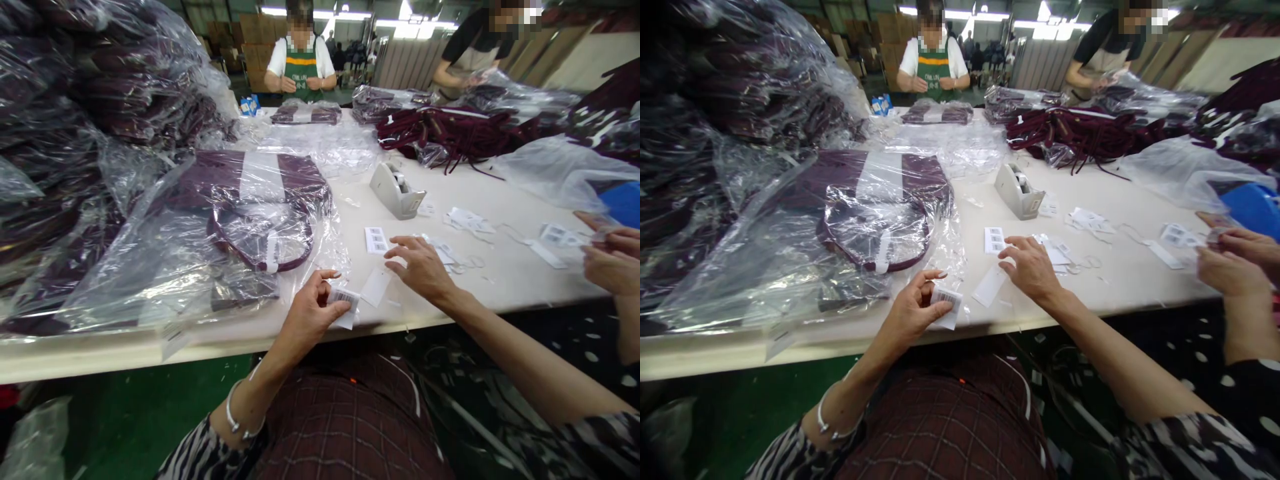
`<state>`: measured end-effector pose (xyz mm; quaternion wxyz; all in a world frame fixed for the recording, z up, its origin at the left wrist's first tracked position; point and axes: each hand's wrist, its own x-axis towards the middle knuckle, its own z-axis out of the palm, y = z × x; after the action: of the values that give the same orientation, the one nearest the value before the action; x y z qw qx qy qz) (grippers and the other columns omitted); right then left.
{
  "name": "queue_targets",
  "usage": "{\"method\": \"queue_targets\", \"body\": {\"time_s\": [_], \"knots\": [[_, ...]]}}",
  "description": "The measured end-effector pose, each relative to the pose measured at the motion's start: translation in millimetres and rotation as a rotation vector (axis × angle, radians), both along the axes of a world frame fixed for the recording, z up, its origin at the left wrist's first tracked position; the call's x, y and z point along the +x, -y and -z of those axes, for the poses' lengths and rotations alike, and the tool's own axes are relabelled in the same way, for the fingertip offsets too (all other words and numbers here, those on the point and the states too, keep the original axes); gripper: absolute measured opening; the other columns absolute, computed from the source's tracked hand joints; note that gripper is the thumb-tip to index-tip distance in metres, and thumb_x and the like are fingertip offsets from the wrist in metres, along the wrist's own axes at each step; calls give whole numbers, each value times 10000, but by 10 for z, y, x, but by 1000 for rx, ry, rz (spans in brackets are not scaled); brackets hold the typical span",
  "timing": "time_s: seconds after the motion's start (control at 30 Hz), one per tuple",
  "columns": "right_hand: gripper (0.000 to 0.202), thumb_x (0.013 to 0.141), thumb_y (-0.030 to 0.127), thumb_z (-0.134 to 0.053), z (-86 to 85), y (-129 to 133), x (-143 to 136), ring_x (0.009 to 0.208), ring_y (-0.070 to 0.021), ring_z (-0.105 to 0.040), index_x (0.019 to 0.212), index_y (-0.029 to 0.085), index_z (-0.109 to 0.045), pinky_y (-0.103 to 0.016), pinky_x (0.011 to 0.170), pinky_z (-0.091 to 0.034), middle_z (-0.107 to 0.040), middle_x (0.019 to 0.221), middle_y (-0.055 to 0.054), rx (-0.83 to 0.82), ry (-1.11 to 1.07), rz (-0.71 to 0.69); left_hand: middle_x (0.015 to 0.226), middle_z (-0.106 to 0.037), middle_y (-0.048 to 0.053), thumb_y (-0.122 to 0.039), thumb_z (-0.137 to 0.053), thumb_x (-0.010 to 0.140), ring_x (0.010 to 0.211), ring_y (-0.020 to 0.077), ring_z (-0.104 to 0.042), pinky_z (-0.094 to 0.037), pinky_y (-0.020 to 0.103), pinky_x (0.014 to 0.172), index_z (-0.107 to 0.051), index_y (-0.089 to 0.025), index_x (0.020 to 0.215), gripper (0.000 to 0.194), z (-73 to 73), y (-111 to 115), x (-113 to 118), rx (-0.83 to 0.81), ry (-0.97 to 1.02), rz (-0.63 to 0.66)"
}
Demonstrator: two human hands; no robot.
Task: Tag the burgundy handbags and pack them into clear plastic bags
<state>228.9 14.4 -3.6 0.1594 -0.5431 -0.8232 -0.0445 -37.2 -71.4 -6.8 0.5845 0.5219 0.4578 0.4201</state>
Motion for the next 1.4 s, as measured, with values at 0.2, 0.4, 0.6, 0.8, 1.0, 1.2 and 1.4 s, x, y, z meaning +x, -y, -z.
{"method": "queue_targets", "body": {"time_s": [0.2, 0.4, 0.6, 0.8, 1.0, 1.2, 1.4], "knots": [[164, 856, 368, -647, -406, 457, -276, 1078, -261, -605, 856, 226, -728, -456, 996, -403, -708, 1095, -76, -115, -439, -38, 687, -510, -80, -229, -687, 793, 640, 104, -500, -369, 221, 640, -479, -206, 1294, 543, -52, 107, 35, 139, -204, 0], [177, 759, 378, -741, -510, 817, -689, 852, -190, -632, 809, 220, -679, -330, 826, -459, -702, 874, -10, -584, -609, -151, 705, -536, -73, -255, -685, 823, 650, 109, -509, -385, 227, 660, -475, -231, 1314, 534, -9, 156, 106, 297, -282, 19], [128, 789, 313, -691, -425, 825, -682, 827, -169, -605, 740, 203, -648, -295, 802, -433, -669, 826, 3, -645, -630, -129, 718, -589, -46, -371, -686, 839, 654, 115, -514, -364, 225, 634, -634, -211, 1049, 269, 23, 169, 86, 274, -350, 44], [168, 810, 361, -677, -432, 852, -596, 753, -156, -596, 784, 195, -672, -271, 722, -445, -674, 771, 8, -747, -686, -44, 653, -521, -34, -398, -638, 866, 635, 117, -458, -314, 235, 598, -579, -173, 648, 318, -33, 160, 89, 234, -356, 98], [152, 800, 346, -694, -363, 1000, -534, 729, -156, -605, 772, 199, -668, -269, 716, -469, -667, 743, 10, -697, -781, 54, 650, -489, -44, -364, -652, 841, 630, 111, -446, -306, 231, 600, -537, -172, 649, 295, 34, 162, 155, 206, -371, 120], [143, 861, 318, -618, -226, 1219, -432, 1054, -211, -584, 761, 216, -616, -337, 960, -417, -649, 1059, -54, -416, -752, 47, 624, -449, -58, -361, -671, 830, 599, 97, -418, -281, 227, 562, -485, -172, 624, 336, 205, 196, 276, 151, -388, 154], [247, 797, 438, -654, -359, 1027, 36, 1021, -231, -581, 717, 207, -621, -338, 869, -436, -636, 1067, -68, -582, -800, 224, 706, -562, -21, -276, -669, 851, 683, 121, -526, -391, 248, 636, -503, -171, 624, 300, 258, 247, 195, 443, -492, 332]]}}
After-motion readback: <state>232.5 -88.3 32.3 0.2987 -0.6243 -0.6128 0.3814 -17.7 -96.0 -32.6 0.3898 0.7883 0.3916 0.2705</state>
